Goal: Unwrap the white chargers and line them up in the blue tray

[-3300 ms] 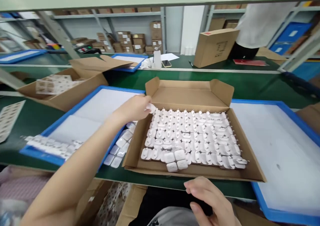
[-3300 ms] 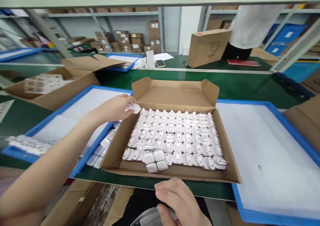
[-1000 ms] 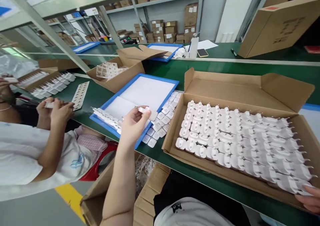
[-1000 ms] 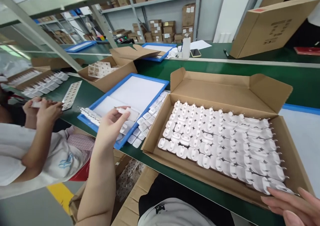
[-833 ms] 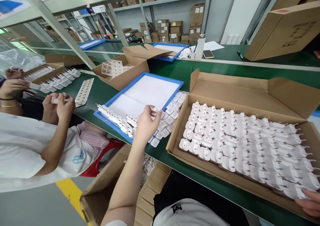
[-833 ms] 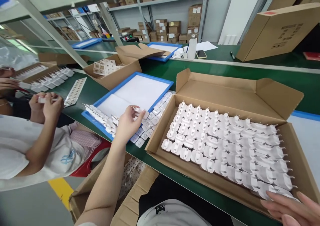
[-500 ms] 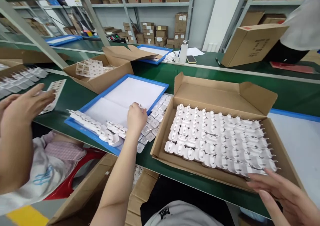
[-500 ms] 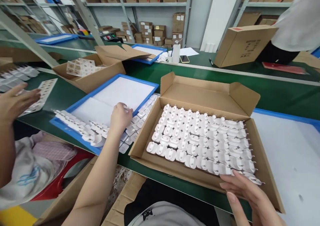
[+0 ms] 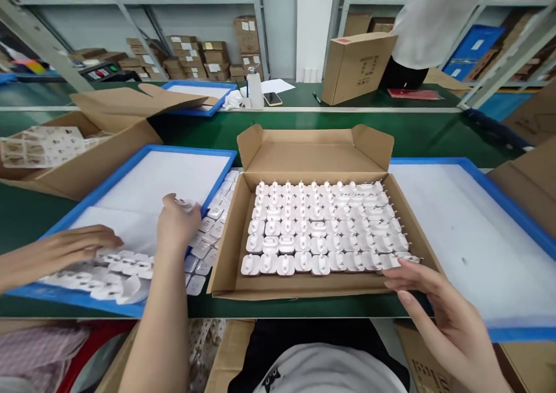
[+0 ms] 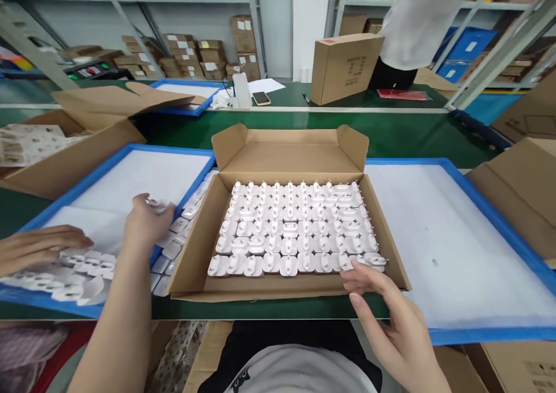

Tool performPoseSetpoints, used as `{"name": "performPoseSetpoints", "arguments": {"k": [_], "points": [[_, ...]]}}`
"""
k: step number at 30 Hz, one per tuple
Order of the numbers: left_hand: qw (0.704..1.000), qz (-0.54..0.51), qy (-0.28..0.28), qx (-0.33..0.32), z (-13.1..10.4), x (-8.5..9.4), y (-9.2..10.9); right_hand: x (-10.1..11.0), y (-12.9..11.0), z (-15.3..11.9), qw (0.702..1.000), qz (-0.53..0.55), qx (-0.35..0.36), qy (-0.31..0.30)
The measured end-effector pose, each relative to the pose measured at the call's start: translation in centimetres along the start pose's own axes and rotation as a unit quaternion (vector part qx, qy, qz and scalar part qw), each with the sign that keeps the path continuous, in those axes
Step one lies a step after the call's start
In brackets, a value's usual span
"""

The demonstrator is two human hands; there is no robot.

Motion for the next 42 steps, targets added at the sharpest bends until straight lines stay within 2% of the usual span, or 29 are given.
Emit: {"name": "performPoseSetpoints", "arguments": {"k": [4,6,10,12,13,16,18,20,23,25,29,32,35,37,39,42], "points": [[0.999,0.011,-0.027,0.027,-0.4,0.6,0.3,1.0,0.4,-0.1,0.999,-0.022,-0.019,0.041],[0.999,0.004,-0.02,0.032,-0.7,0.9,0.5,1.7,0.7,-0.2,0.997,-0.037,-0.033,0.063],[0.997,-0.018,0.076,0.016,-3.1,2.0,1.3,3.1,1.4,-0.1,0.988,-0.1,-0.068,0.094],[0.992,-0.046,0.101,-0.052,-5.3,2.7,2.3,3.5,1.4,0.4,0.984,-0.145,-0.066,0.081],[0.987,-0.068,0.09,-0.114,-6.5,2.9,3.0,3.5,1.3,1.0,0.983,-0.164,-0.048,0.059],[0.947,-0.101,-0.038,-0.302,-9.9,2.7,5.3,2.9,0.3,3.6,0.976,-0.194,0.068,-0.067],[0.93,-0.083,-0.104,-0.344,-11.1,2.2,6.6,1.8,-0.5,6.1,0.955,-0.206,0.146,-0.158],[0.935,-0.061,-0.124,-0.328,-11.6,1.5,7.4,0.1,-1.1,9.1,0.93,-0.217,0.196,-0.224],[0.95,-0.049,-0.154,-0.267,-11.6,0.9,7.6,-3.1,-1.7,13.2,0.89,-0.24,0.228,-0.315],[0.95,-0.048,-0.199,-0.235,-11.8,0.7,7.1,-5.2,-1.8,15.1,0.876,-0.247,0.238,-0.339],[0.93,-0.048,-0.278,-0.234,-12.3,0.5,6.1,-8.3,-1.8,16.4,0.856,-0.265,0.255,-0.365],[0.926,-0.043,-0.29,-0.237,-12.3,-0.2,6.2,-9.4,-1.8,16.6,0.843,-0.285,0.261,-0.374],[0.936,-0.031,-0.267,-0.226,-12.1,-0.8,7.1,-9.8,-2.1,17.0,0.838,-0.29,0.268,-0.376],[0.94,-0.017,-0.258,-0.221,-12.0,-0.7,7.6,-9.2,-2.5,17.2,0.84,-0.283,0.271,-0.375],[0.941,-0.011,-0.249,-0.229,-12.0,-0.3,7.6,-7.7,-2.8,17.4,0.848,-0.276,0.267,-0.366],[0.936,-0.012,-0.204,-0.286,-12.1,0.3,6.6,-3.6,-2.7,16.9,0.873,-0.252,0.262,-0.325]]}}
Point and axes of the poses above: each hand's wrist, its own z-axis towards the middle knuckle, its own x-axis out of the back of the hand, y = z × x, the point moved 1 cm from there along z, towards the middle knuckle, and after that the axes turned 6 degrees about y, right-handed, at the moved point
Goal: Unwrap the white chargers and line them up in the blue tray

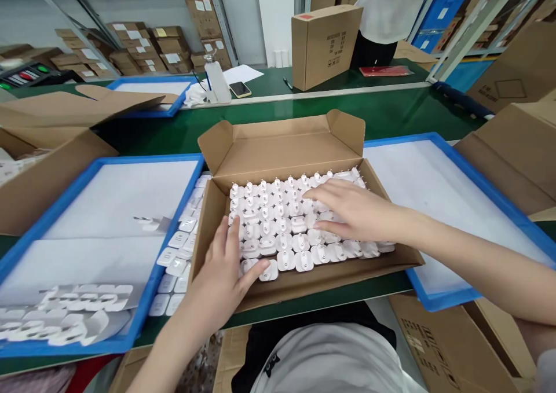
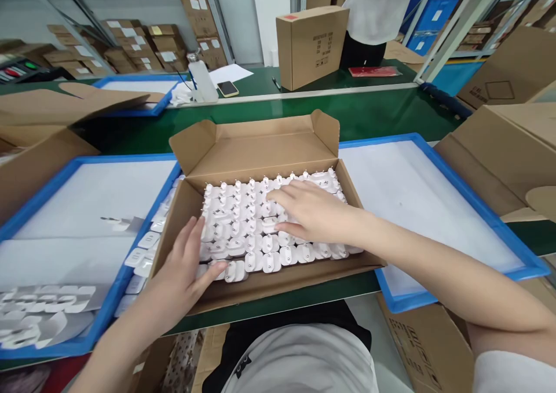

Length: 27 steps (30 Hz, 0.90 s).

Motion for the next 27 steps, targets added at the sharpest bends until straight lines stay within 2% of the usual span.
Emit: {"name": "performPoseSetpoints", "arguments": {"k": [2,3,7,11,15,17,20,22,25,27], "points": [[0.997,0.033,0.031,-0.062,-0.4,-0.2,-0.7,1.1,0.6,-3.0,1.0,0.009,0.011,0.028],[0.994,0.051,0.042,-0.089,-0.4,-0.4,-1.0,1.3,0.9,-4.6,1.0,0.0,0.017,0.023],[0.984,0.1,0.052,-0.14,0.3,-1.8,-1.1,-0.6,1.9,-9.1,0.997,-0.067,0.012,-0.043],[0.976,0.132,0.08,-0.154,0.6,-2.1,-0.1,-3.2,2.2,-9.8,0.994,-0.093,0.029,-0.049],[0.965,0.13,0.121,-0.194,0.1,-1.2,1.5,-3.6,2.3,-9.4,0.994,-0.086,0.038,-0.054],[0.963,0.101,0.086,-0.234,0.5,-1.1,2.8,-3.4,2.2,-9.3,0.994,-0.092,0.036,-0.054],[0.956,0.085,-0.028,-0.28,2.2,-1.6,4.9,-3.2,1.7,-9.2,0.994,-0.092,0.033,-0.05],[0.95,0.094,-0.086,-0.284,3.5,-2.4,6.0,-3.4,1.3,-8.9,0.995,-0.082,0.025,-0.04],[0.949,0.097,-0.1,-0.283,4.6,-3.1,6.8,-4.3,1.0,-8.6,0.997,-0.078,0.014,-0.019],[0.95,0.076,-0.086,-0.29,4.4,-2.4,6.7,-4.8,1.0,-8.5,0.997,-0.074,0.015,-0.01]]}}
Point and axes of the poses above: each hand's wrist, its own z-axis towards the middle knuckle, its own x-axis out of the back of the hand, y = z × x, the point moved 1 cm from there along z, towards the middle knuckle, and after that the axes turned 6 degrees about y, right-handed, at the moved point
